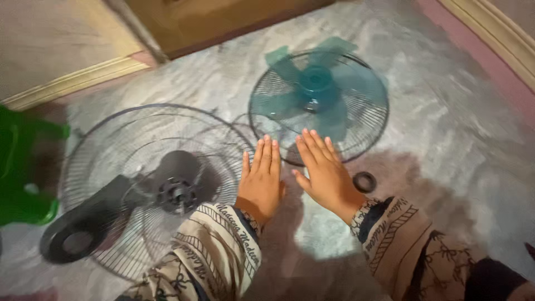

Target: The person disassembles an electric fan by removing the front grille and fan blades, then reassembles it by reattaching the blades and securing the grille.

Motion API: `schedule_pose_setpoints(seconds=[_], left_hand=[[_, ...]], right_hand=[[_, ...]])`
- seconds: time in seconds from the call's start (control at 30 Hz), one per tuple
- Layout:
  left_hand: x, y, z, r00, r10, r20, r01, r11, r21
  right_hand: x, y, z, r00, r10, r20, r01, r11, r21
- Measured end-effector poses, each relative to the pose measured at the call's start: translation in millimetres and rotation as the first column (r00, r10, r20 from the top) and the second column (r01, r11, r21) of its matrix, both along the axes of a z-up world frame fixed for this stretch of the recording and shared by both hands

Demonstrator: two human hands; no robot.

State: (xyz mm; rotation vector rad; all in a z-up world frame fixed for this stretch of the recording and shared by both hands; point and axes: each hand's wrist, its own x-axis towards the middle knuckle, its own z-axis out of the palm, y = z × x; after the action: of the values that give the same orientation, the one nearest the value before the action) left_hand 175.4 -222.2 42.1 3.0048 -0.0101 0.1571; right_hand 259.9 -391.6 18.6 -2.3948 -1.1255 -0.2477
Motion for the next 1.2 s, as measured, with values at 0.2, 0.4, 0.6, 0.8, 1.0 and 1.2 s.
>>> schedule_pose_setpoints(seconds=[0.2, 0.4, 0.6, 0.8, 1.0, 1.2], left_hand=[[-34, 47, 34, 0.997, 0.056, 0.051, -0.059, 0.996, 0.064], [-69, 87, 60, 0.984, 0.158, 0.079, -0.165, 0.981, 0.099], [-100, 132, 66, 0.953, 0.253, 0.164, -0.27, 0.959, 0.085], [-139, 177, 45, 0.91, 0.4, 0.107, -0.404, 0.915, 0.012], [-183, 211, -1, 0.848, 0.528, 0.052, -0.53, 0.844, 0.08], [-209, 230, -29, 0.8, 0.599, -0.003, -0.594, 0.794, 0.128]], right_hand=[[-17, 59, 47, 0.987, 0.139, 0.078, -0.139, 0.99, -0.011], [-42, 101, 84, 0.977, 0.201, 0.073, -0.199, 0.979, -0.043], [-57, 143, 106, 0.95, 0.282, 0.138, -0.259, 0.952, -0.162], [-69, 182, 95, 0.938, 0.329, 0.107, -0.286, 0.912, -0.295], [-78, 186, 51, 0.967, 0.251, 0.05, -0.21, 0.89, -0.406], [-76, 167, 16, 0.98, 0.193, 0.052, -0.137, 0.837, -0.53]])
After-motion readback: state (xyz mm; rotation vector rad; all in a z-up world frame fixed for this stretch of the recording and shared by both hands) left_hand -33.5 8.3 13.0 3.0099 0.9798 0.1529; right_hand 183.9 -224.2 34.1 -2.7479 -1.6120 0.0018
